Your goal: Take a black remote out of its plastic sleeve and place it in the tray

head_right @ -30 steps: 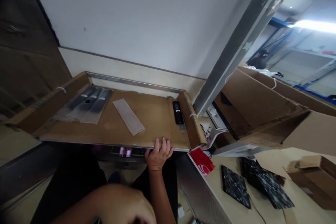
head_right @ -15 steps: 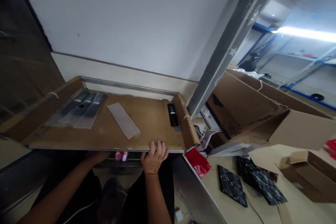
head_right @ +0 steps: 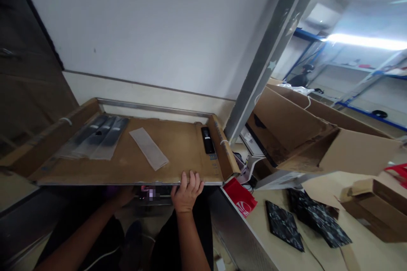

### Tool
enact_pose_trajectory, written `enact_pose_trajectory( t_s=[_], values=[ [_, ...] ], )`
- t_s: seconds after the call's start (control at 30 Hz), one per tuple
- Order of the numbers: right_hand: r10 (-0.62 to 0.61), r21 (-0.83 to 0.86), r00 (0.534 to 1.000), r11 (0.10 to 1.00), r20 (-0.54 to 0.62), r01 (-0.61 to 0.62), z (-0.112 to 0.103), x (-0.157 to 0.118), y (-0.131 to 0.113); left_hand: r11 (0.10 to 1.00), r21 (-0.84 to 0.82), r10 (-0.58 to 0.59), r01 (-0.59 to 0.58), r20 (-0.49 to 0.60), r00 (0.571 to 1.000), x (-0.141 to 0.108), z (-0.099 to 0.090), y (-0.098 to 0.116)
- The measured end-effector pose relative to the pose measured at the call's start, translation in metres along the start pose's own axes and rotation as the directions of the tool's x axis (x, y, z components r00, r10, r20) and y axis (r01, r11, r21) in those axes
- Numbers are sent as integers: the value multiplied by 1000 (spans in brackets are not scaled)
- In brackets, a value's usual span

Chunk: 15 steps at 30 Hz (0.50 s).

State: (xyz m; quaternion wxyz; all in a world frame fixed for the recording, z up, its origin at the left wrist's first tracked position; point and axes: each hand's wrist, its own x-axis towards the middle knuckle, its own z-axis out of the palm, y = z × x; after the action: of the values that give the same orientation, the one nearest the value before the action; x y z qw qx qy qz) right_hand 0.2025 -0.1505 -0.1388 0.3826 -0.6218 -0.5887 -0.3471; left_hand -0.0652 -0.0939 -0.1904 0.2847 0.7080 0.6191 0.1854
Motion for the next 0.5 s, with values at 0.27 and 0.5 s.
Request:
enact_pose_trajectory(
  t_s=[0.27, 0.5],
  values=[
    [17, 10, 1000, 1000, -14, -17, 1, -1, -1, 966, -158, -206, 207, 19, 978, -15, -9, -50],
    [5, 3, 1000, 1000, 2, -5, -2, 2, -2, 927, -347, -114, 141, 99, 989, -31, 5, -24]
  ],
)
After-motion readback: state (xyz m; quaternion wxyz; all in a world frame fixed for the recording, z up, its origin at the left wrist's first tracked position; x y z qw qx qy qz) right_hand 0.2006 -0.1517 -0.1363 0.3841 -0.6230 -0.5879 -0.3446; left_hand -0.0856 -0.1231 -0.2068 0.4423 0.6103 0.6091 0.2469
